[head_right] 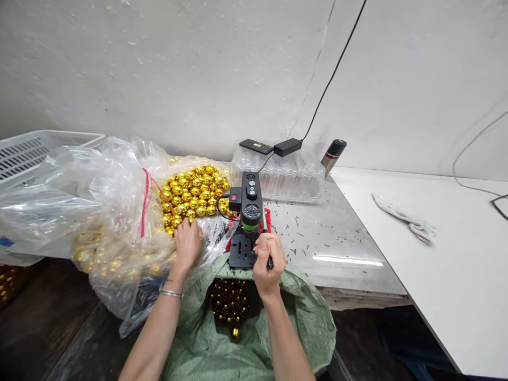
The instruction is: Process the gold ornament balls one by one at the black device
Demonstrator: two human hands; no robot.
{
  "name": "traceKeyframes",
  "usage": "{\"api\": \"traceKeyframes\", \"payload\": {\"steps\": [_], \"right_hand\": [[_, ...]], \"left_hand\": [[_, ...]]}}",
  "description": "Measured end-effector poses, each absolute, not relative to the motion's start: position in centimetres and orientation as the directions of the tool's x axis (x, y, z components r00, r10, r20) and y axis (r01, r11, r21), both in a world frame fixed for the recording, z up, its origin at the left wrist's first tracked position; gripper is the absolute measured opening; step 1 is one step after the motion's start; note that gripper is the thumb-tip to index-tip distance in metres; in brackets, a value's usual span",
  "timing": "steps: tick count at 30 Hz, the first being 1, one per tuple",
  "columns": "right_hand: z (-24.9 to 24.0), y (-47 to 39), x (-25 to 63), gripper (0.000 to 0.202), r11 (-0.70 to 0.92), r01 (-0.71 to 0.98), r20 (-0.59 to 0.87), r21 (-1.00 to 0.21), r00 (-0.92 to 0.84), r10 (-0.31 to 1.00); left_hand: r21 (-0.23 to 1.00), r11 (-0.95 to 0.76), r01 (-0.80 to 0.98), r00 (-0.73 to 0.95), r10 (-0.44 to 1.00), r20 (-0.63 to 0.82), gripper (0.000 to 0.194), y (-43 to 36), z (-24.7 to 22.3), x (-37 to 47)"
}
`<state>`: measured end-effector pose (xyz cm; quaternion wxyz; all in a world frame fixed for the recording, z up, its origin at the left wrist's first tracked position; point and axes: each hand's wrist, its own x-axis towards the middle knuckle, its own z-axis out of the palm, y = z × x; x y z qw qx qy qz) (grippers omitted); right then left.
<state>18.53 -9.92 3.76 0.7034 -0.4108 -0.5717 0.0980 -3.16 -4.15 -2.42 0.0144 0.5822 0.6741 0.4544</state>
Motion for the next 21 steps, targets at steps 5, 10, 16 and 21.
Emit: {"api": "traceKeyframes", "payload": {"steps": [5,10,16,21], "right_hand": [[3.6,-10.0,18.5,0.030,0.647,0.339,0.730,-0.683,0.331,0.598],[3.8,-10.0,18.5,0.031,0.655,0.365,0.750,-0.661,0.314,0.582],[3.8,-9.9,18.5,0.031,0.660,0.385,0.763,-0.646,0.311,0.566],[4.1,-10.0,18.5,0.030,0.679,0.381,0.779,-0.627,0.290,0.556]], "left_hand": [[0.754,-0.102,0.649,-0.354,0.836,0.418,0.011,-1.0,-4.2,-5.0],[0.869,-0.139,0.476,-0.355,0.873,0.334,0.019,-1.7,-2.2,-4.1],[0.965,0.049,-0.256,-0.146,0.985,-0.089,0.042,-5.5,0.0,-0.7],[0.872,0.227,-0.433,0.013,0.969,-0.246,0.043,-7.1,-1.2,2.0]]}}
